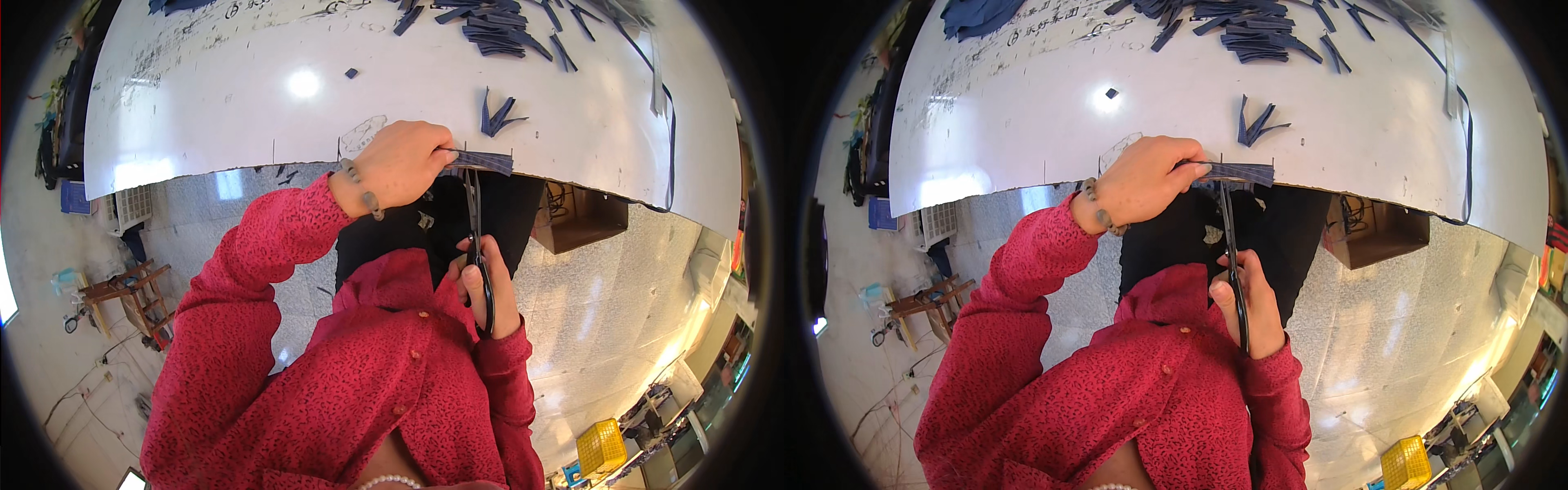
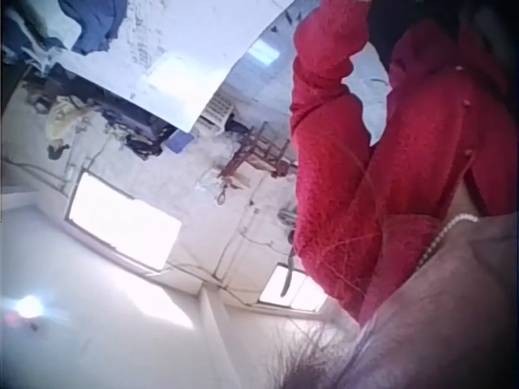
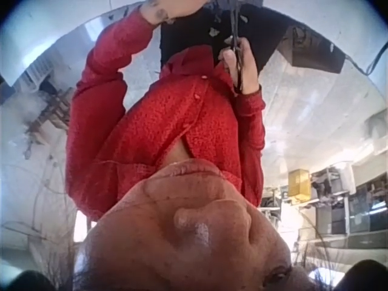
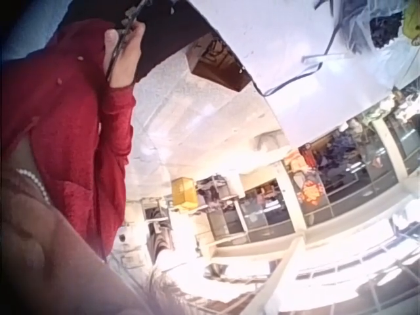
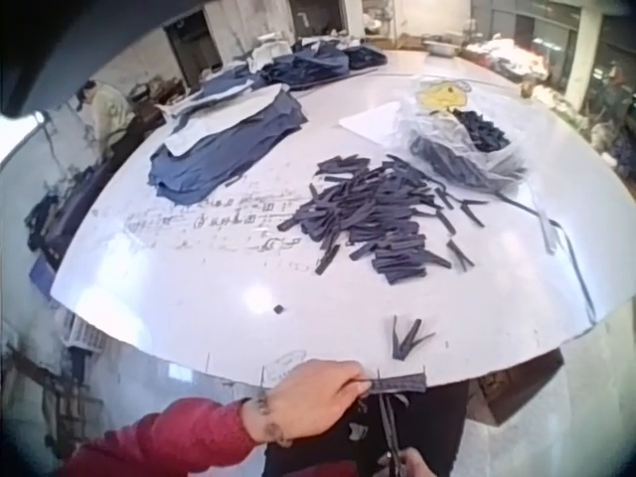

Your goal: Cutting small blue fabric strips using scissors on a white workbench.

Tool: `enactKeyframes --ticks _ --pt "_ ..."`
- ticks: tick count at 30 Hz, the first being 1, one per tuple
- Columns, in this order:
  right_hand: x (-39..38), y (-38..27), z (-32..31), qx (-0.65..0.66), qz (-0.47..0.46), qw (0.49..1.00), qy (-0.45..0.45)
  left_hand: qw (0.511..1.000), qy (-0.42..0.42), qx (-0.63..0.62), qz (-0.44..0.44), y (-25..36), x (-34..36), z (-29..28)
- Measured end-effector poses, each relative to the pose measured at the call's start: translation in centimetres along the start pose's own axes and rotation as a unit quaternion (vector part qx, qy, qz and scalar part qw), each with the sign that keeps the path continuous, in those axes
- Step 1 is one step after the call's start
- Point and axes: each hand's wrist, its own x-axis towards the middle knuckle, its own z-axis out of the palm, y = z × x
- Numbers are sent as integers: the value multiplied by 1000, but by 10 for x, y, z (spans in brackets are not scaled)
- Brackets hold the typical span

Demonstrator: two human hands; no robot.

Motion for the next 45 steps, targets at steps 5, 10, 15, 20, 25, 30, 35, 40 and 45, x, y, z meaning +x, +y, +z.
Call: enactKeyframes --ticks 5,10,15,20,25,30,35,40,45 --pt "7 3 2 -10 4 1000 11 1000 -5 -1 0 0 1 -1" --pt "12 0 4 -17 6 1000 19 1000 1 -6 -1 -1 1 0" --pt "27 -9 11 -19 30 999 34 999 21 0 35 -10 1 5" --pt "34 -6 15 -57 8 996 69 999 13 -2 41 -10 0 4" --pt "37 -23 17 -65 59 992 90 999 18 -6 45 -10 2 4" --pt "41 -31 7 -152 62 982 95 999 30 -14 16 -3 3 2" --pt "38 -37 -5 -128 80 988 43 998 30 -53 10 -6 -4 2" --pt "26 -44 -2 81 -59 994 51 958 -11 -286 -30 4 -42 6" --pt "45 -46 14 85 -79 980 163 954 10 -298 -5 6 -55 28"
